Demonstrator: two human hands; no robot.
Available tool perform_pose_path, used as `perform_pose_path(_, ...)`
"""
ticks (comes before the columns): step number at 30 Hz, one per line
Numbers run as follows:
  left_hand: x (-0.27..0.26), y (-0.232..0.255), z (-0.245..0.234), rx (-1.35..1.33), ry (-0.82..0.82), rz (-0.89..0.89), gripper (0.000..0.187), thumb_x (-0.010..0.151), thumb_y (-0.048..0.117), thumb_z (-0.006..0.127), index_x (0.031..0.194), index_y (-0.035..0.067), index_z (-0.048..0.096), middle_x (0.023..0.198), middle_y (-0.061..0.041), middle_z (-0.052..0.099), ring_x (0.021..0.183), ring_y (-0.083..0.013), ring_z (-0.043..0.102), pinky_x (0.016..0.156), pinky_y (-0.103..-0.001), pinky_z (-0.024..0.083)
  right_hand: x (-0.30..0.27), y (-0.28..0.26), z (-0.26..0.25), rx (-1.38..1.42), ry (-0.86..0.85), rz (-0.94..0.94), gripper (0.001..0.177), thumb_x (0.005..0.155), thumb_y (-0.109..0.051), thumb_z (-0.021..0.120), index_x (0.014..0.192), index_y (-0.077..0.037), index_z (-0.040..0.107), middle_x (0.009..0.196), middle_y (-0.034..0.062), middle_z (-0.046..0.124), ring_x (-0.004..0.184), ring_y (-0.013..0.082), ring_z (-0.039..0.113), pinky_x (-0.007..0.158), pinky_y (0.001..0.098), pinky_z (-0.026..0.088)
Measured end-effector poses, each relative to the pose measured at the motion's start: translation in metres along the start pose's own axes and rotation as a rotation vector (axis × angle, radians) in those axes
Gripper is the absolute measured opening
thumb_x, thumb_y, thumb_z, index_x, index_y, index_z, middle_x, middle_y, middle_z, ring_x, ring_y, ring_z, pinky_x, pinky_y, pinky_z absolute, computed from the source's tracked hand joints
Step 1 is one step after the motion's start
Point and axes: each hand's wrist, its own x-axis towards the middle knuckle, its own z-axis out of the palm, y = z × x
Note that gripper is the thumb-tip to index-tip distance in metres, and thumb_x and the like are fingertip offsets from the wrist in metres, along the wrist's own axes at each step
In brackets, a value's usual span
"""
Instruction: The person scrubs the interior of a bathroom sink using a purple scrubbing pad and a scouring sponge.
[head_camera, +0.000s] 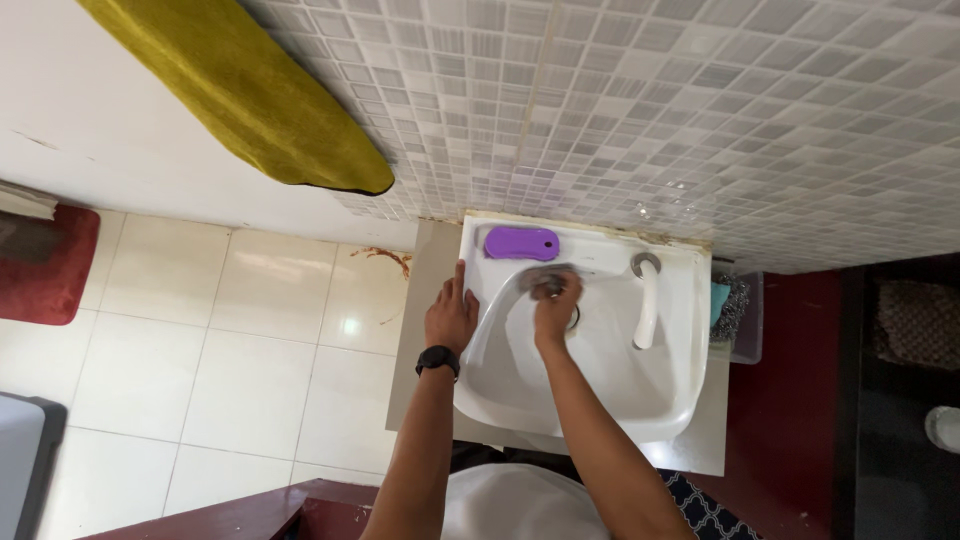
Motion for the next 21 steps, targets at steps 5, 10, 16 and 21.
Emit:
perform_pose_path(5,0.0,0.003,-0.003,-0.005,-0.017,-0.022,0.064,0.098,0.022,0.054,0.159,0.015,0.033,0.121,-0.015,0.065,0.098,-0.0356,0.069,0.073,-0.048,0.06,0.009,0.005,-0.05,-0.593,-0.062,-0.424,0.044,0.082,0.008,0.07,0.123,-0.005,0.059,0.149,0.0217,0.046,0.143,0.0428,0.042,0.113,0.052,0.039)
perform_pose_path(10,0.0,0.0,0.001,-0.012,-0.035,-0.035,0.062,0.1,0.023,0.052,0.159,0.015,0.033,0.12,-0.014,0.066,0.099,-0.0352,0.069,0.074,-0.048,0.06,0.031,0.018,-0.118,-0.979,-0.233,-0.384,0.058,0.07,0.006,0.072,0.127,-0.005,0.063,0.145,0.015,0.05,0.13,0.0426,0.05,0.104,0.0509,0.042)
perform_pose_path(16,0.0,0.002,-0.001,0.005,-0.035,-0.028,0.063,0.099,0.022,0.052,0.159,0.015,0.033,0.122,-0.015,0.065,0.1,-0.0353,0.069,0.074,-0.048,0.06,-0.006,0.035,-0.139,-0.962,-0.648,-0.232,0.046,0.085,-0.011,0.08,0.125,-0.005,0.059,0.143,0.0163,0.048,0.121,0.0422,0.057,0.096,0.053,0.051)
perform_pose_path(21,0.001,0.004,-0.005,0.007,-0.062,-0.049,0.063,0.1,0.023,0.051,0.159,0.015,0.032,0.123,-0.014,0.065,0.101,-0.0355,0.069,0.076,-0.048,0.06,-0.01,0.037,-0.122,-0.977,-0.828,-0.049,0.062,0.071,-0.006,0.083,0.127,-0.004,0.056,0.153,0.0188,0.038,0.135,0.0443,0.044,0.107,0.0492,0.047)
